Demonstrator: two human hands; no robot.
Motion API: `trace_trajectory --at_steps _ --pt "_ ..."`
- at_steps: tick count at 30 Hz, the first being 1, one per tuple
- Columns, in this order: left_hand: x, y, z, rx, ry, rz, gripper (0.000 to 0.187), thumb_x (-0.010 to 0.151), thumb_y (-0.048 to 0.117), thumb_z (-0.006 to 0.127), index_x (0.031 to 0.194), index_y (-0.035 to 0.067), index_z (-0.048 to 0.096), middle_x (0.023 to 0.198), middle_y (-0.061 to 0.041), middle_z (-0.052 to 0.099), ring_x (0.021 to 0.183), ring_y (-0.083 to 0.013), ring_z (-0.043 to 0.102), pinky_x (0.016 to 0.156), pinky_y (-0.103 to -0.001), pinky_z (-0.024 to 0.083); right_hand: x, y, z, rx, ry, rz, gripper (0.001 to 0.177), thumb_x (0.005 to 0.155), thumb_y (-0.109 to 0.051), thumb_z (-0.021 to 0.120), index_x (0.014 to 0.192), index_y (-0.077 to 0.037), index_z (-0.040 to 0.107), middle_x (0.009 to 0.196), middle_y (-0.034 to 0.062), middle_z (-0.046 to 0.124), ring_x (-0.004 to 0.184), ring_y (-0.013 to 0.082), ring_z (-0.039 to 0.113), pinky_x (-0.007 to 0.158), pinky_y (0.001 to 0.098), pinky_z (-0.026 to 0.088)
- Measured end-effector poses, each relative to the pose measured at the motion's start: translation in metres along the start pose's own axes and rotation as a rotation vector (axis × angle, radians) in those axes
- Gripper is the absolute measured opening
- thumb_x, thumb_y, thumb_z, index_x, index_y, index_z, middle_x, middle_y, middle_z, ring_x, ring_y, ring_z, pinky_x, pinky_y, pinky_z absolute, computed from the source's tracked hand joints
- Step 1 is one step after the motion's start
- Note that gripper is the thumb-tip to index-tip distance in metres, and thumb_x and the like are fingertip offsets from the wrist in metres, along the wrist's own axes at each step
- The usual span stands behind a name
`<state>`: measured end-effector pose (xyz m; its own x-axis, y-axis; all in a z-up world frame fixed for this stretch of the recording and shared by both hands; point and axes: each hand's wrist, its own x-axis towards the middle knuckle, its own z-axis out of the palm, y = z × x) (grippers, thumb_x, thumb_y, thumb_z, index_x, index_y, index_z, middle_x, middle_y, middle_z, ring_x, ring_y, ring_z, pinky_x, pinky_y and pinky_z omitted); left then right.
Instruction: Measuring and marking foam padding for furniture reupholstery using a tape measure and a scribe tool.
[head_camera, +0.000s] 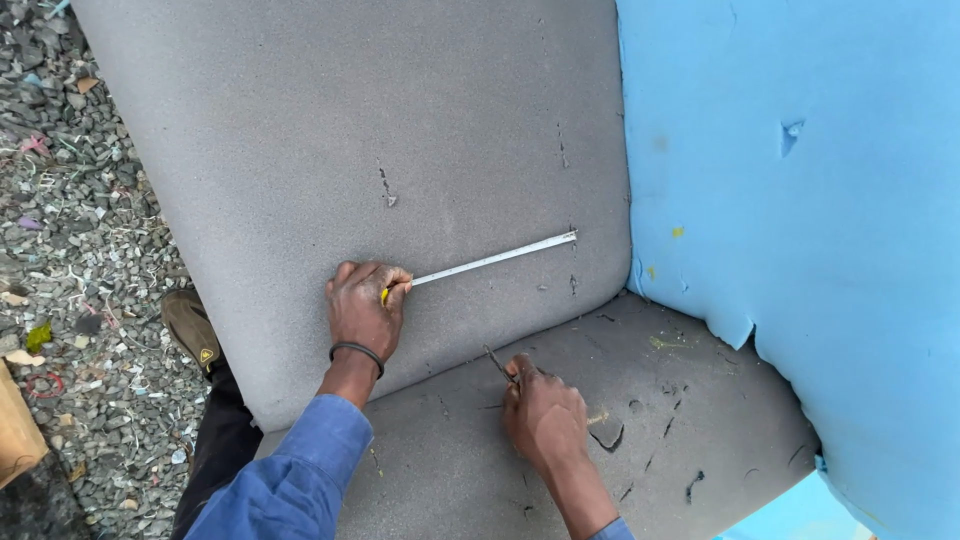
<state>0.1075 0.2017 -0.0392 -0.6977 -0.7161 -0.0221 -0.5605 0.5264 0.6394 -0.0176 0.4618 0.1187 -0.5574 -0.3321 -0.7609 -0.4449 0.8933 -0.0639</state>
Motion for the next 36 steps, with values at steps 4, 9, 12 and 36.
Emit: trace_trajectory --at_steps 4,9,12,36 --pt "0.004 0.001 -0.005 -0.043 -0.004 0.004 0.006 0.107 0.022 0.094 0.109 0.028 0.095 0.110 0.009 0.089 0.115 -0.0276 0.066 0.097 -0.053 0.050 0.001 0.001 0.001 0.027 0.033 -0.021 0.034 0.123 -0.030 0.060 0.156 -0.027 0.068 0.106 0.0131 0.094 0.082 0.0398 0.088 0.075 0.0585 0.068" --pt "0.010 -0.003 0.001 -0.073 -0.032 -0.014 0.013 0.103 0.016 0.096 0.109 0.028 0.095 0.106 0.010 0.086 0.115 -0.0266 0.066 0.101 -0.053 0.052 0.007 -0.005 -0.007 0.015 -0.049 0.006 0.037 0.126 -0.032 0.056 0.162 -0.028 0.065 0.105 0.0106 0.092 0.082 0.0320 0.086 0.074 0.0511 0.071" --pt "0.014 -0.013 -0.003 -0.077 0.021 0.151 0.036 0.117 0.050 0.066 0.097 0.028 0.086 0.093 0.003 0.081 0.095 -0.0331 0.070 0.091 -0.056 0.049 0.020 -0.014 0.006 0.087 0.099 -0.149 0.029 0.118 -0.031 0.062 0.142 -0.026 0.078 0.119 0.0134 0.089 0.093 0.0505 0.083 0.076 0.0694 0.060" --pt "0.018 -0.001 -0.011 0.000 -0.091 -0.040 0.011 0.101 0.034 0.097 0.104 0.035 0.087 0.096 0.011 0.081 0.114 -0.0233 0.080 0.106 -0.049 0.069 0.054 -0.129 0.000 0.062 0.222 -0.156 0.017 0.111 -0.028 0.069 0.123 -0.021 0.079 0.126 0.0115 0.085 0.109 0.0542 0.090 0.096 0.0685 0.073"
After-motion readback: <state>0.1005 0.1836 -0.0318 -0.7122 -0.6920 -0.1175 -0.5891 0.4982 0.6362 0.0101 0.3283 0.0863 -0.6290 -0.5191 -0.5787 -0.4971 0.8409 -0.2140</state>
